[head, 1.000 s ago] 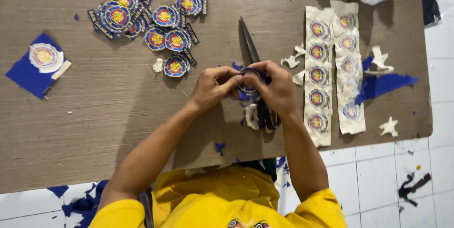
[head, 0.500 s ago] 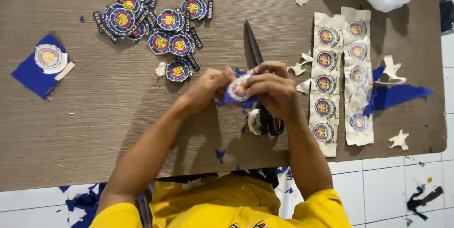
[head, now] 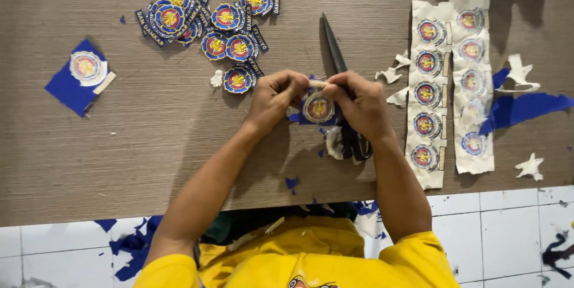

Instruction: The person uses a pair of scissors to cut circular patches from a strip of fabric. They hold the fabric with one hand and carefully trim around the design with the other, placing the finished patches on the table.

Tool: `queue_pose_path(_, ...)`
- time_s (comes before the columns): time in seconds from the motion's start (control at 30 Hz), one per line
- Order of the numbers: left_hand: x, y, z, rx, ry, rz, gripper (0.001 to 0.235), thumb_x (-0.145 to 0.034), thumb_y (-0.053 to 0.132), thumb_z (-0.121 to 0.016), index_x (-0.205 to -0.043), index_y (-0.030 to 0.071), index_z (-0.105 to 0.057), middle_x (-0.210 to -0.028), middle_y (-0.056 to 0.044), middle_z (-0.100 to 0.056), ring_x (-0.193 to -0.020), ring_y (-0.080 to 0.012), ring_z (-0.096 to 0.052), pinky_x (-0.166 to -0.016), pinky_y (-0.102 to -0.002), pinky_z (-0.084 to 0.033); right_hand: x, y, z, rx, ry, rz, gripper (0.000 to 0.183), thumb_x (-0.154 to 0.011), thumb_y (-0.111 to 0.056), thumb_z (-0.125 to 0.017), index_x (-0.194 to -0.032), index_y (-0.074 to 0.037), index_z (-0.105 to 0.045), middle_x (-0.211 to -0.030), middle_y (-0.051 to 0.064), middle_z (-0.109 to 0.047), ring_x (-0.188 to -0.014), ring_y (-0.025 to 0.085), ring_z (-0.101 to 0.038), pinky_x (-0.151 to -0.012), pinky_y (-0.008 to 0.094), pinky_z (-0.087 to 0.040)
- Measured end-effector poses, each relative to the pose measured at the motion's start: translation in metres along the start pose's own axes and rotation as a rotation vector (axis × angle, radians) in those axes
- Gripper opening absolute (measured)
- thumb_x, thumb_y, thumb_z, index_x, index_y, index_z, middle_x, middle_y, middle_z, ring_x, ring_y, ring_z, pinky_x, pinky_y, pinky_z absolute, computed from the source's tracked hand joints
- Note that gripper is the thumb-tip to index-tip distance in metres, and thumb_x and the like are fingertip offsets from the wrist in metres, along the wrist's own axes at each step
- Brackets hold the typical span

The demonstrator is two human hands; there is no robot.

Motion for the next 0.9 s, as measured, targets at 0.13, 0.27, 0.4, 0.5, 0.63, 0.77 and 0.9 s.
queue_pose_path(0.13, 0.006, 0.015, 0.002, 0.015, -0.029, 0.016, 0.039, -0.108, 0.034, -0.052, -0.099, 0.003, -0.073, -0.075, -0.011, -0.072, -0.065, -0.015, -0.072, -0.061, -0.031, -0.065, 0.002, -0.001, 0.0, -0.176, 0.043, -0.07, 0.016, -0.101, -0.021, -0.072, -0.093, -0.008, -0.073, -0.047, 0.004, -0.061, -0.039, 0.014, -0.062, -0.044, 0.025, -0.052)
queue_pose_path(0.27, 0.017, 0.033, -0.017, 0.042, -0.315, 0.028, 0.016, -0.09, 0.014, -0.082, -0.092, 0.001, -0.074, -0.072, -0.019, -0.074, -0.065, -0.0201, -0.074, -0.057, -0.032, -0.065, 0.005, 0.008, -0.006, 0.016, 0.141, 0.012, 0.024, -0.102, -0.033, -0.07, -0.088, -0.013, -0.073, -0.046, 0.003, -0.06, -0.046, 0.018, -0.066, -0.049, 0.03, -0.052)
queue_pose_path(0.4, 0.018, 0.026, -0.019, 0.067, -0.334, 0.033, 0.018, -0.093, 0.009, -0.077, -0.088, -0.006, -0.069, -0.07, -0.024, -0.073, -0.062, -0.0231, -0.075, -0.054, -0.031, -0.064, 0.004, 0.006, 0.001, 0.03, 0.406, 0.036, 0.015, -0.11, -0.013, -0.062, -0.099, -0.006, -0.068, -0.073, 0.009, -0.072, -0.069, 0.023, -0.073, -0.07, 0.036, -0.057)
queue_pose_path(0.5, 0.018, 0.034, -0.019, -0.057, -0.394, -0.027, 0.02, -0.091, 0.012, -0.08, -0.082, -0.001, -0.068, -0.061, -0.019, -0.071, -0.053, -0.0185, -0.072, -0.047, -0.027, -0.06, -0.005, 0.002, 0.019, -0.139, 0.312, 0.082, 0.024, -0.103, -0.021, -0.075, -0.116, -0.002, -0.069, -0.091, 0.013, -0.074, -0.088, 0.022, -0.074, -0.085, 0.04, -0.059)
queue_pose_path(0.63, 0.012, 0.022, -0.015, -0.149, -0.452, -0.12, 0.024, -0.089, 0.011, -0.083, -0.073, 0.003, -0.067, -0.056, -0.018, -0.07, -0.048, -0.0146, -0.071, -0.042, -0.023, -0.056, -0.004, -0.031, -0.004, -0.011, -0.13, 0.4, 0.04, -0.096, -0.03, -0.076, -0.128, -0.006, -0.071, -0.117, 0.019, -0.06, -0.113, 0.042, -0.064, -0.096, 0.053, -0.053)
queue_pose_path(0.77, 0.013, 0.027, -0.014, -0.338, -0.504, -0.268, 0.007, -0.085, 0.011, -0.083, -0.085, 0.007, -0.077, -0.063, -0.014, -0.072, -0.057, -0.0156, -0.069, -0.05, -0.03, -0.056, -0.007, -0.001, 0.034, -0.073, 0.27, 0.098, 0.012, -0.102, -0.013, -0.069, -0.092, -0.008, -0.074, -0.063, 0.002, -0.064, -0.055, 0.016, -0.062, -0.06, 0.029, -0.052)
queue_pose_path(0.9, 0.019, 0.052, -0.023, -0.274, -0.465, -0.281, 0.024, -0.092, 0.016, -0.079, -0.116, 0.014, -0.077, -0.092, -0.012, -0.079, -0.088, -0.0144, -0.071, -0.078, -0.036, -0.059, -0.007, 0.006, 0.023, -0.23, -0.127, 0.04, 0.058, -0.091, -0.06, -0.069, -0.118, -0.009, -0.075, -0.101, 0.011, -0.077, -0.094, 0.02, -0.072, -0.082, 0.038, -0.057)
Point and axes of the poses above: each hand's wrist, its own x-axis away from the middle knuckle, its own z-axis out of the back of the hand, y = z × x, the point moved 4 cm from there along -x, towards the middle knuckle
